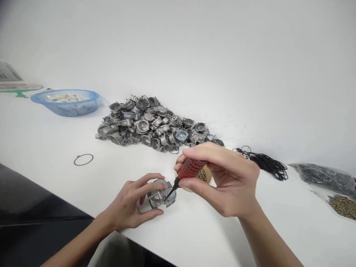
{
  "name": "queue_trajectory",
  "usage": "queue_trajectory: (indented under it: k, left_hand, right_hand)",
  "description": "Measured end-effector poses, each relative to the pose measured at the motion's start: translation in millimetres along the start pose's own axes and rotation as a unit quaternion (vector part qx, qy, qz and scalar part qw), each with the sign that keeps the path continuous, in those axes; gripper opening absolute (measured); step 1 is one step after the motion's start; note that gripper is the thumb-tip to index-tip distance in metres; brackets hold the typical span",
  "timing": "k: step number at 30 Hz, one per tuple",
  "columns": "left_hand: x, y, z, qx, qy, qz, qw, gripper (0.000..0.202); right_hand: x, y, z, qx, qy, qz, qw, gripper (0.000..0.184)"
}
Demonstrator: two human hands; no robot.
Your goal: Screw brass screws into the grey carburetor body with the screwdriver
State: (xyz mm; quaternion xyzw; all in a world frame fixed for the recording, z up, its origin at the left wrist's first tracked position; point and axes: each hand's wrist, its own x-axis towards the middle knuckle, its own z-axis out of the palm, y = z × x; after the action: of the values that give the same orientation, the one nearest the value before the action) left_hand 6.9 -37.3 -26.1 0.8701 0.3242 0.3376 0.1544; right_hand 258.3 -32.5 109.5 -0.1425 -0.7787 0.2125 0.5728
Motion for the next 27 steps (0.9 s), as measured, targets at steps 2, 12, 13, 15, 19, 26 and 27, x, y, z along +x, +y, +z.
queue_trajectory:
  k: [2,12,13,15,19,26,27]
  left_hand:
    - [0.4,-0.4,0.9,0.011,0.011,0.006,1.0,0.045]
    - [-1.4,-2.6,5.2,0.026,0.037,0.015,0.999,0.045]
    - [-1.3,-2.6,5.4,0.028,0.04,0.016,0.999,0.046]
    - [-1.0,-2.7,5.8,0.031,0.045,0.017,0.998,0.048]
    - [0.8,-3.0,6.3,0.033,0.051,0.022,0.998,0.053]
    - [1.1,-3.8,10.3,0.049,0.066,0.019,0.996,0.061]
    - [0.8,-3.9,11.1,0.048,0.07,0.019,0.996,0.061]
  right_hand:
    - [-2.3,3.6,5.3,-0.002,-0.006,0.001,1.0,0.055]
    - [-9.2,14.3,18.2,-0.024,-0.036,0.01,0.999,0.059]
    - [-9.1,14.3,18.0,-0.027,-0.037,0.009,0.999,0.059]
    - [-9.2,14.2,17.5,-0.033,-0.039,0.008,0.999,0.06]
    - [-9.6,12.6,16.8,-0.031,-0.042,0.015,0.999,0.062]
    - [-8.0,0.5,15.4,0.003,-0.079,0.015,0.997,0.06]
    - [-7.7,-0.5,15.7,0.008,-0.083,0.022,0.996,0.06]
